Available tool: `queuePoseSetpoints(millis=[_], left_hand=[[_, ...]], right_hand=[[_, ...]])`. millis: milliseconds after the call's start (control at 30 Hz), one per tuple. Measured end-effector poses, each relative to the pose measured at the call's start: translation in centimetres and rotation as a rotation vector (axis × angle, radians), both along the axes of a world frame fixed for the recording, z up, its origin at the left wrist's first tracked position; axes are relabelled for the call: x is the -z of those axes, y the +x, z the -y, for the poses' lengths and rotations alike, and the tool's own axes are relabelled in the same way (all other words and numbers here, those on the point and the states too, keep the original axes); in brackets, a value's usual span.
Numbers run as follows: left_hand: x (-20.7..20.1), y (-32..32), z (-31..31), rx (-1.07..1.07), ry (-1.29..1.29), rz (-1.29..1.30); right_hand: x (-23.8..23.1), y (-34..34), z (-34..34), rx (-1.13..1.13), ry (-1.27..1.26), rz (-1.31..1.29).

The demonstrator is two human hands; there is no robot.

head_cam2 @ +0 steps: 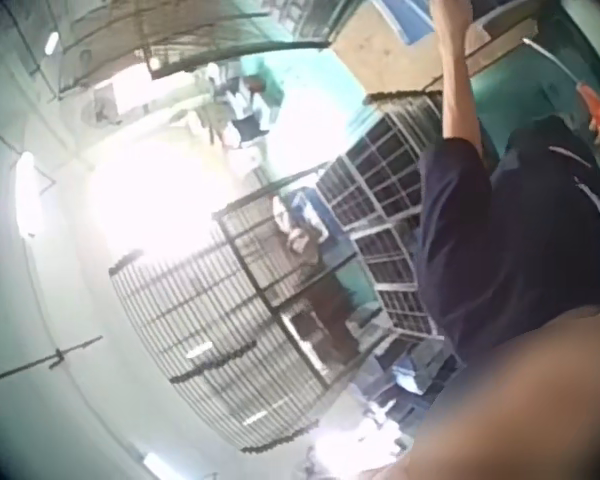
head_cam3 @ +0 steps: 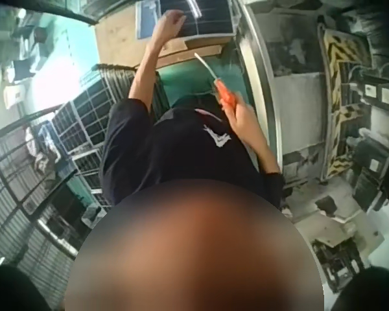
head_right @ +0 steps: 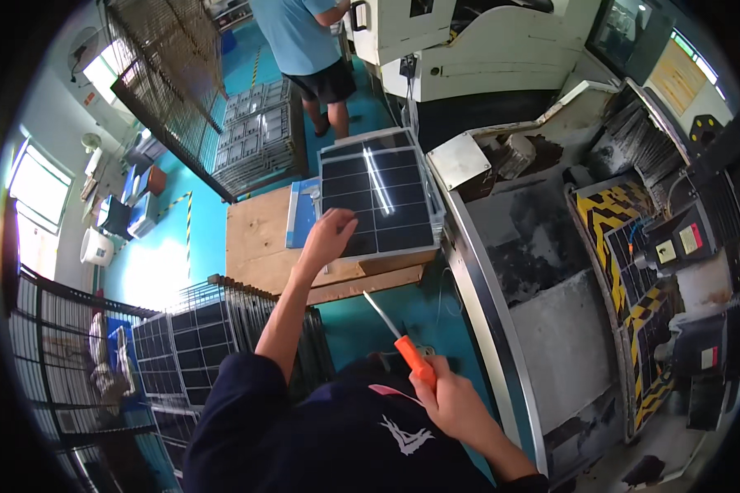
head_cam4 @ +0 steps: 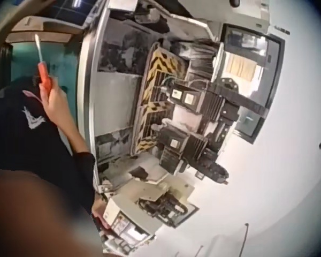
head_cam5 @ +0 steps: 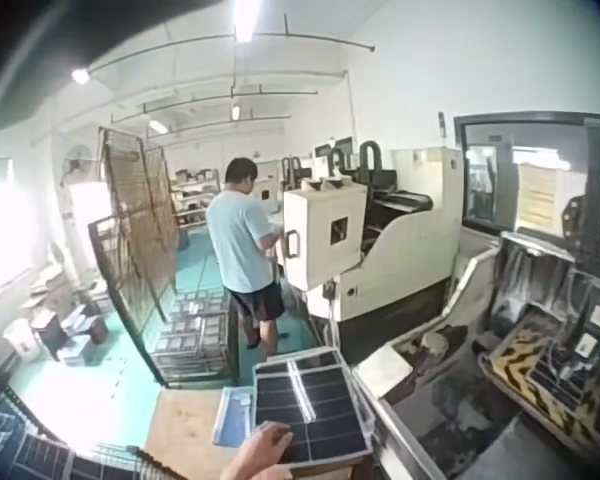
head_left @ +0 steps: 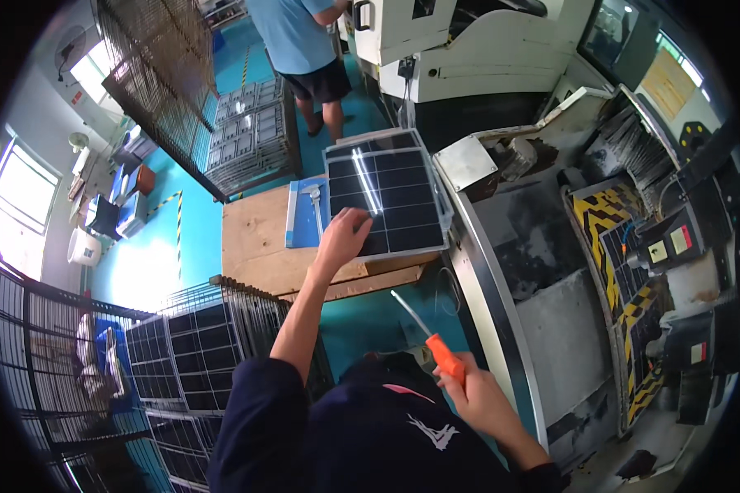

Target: Placing solar panels into a machine for processing and organizing them on transport racks within a factory.

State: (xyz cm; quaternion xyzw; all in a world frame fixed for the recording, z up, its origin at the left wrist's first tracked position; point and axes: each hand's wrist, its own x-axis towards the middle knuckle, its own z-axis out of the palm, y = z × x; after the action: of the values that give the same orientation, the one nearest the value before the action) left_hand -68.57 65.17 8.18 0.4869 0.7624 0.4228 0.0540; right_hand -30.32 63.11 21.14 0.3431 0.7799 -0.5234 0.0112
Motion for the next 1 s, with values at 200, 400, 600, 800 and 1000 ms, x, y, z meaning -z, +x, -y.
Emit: queuePoseSetpoints(millis=[200, 400, 600, 800, 1000], left_hand=[[0.8, -3.6, -8.2, 0.018, -0.106, 0.052], [5.6, -10.8, -15.4, 0.079, -0.096, -0.324], [9.0, -8.8, -19.7, 0.078, -0.025, -0.465], [9.7, -8.2, -19.4, 0.031, -0.01, -0.462], [9.5, -8.0, -19.3, 0.008, -0.039, -0.446]], right_hand=[[1.5, -1.4, -7.5, 0.077, 0.261, 0.063], [-0.3, -2.6, -11.3, 0.175, 0.213, 0.136], [-2.0, -3.2, -12.6, 0.082, 0.149, 0.318], [-4.8, -5.8, -13.5, 0.177, 0.16, 0.463], [-4.0, -6.8, -12.3, 0.142, 0.047, 0.471]])
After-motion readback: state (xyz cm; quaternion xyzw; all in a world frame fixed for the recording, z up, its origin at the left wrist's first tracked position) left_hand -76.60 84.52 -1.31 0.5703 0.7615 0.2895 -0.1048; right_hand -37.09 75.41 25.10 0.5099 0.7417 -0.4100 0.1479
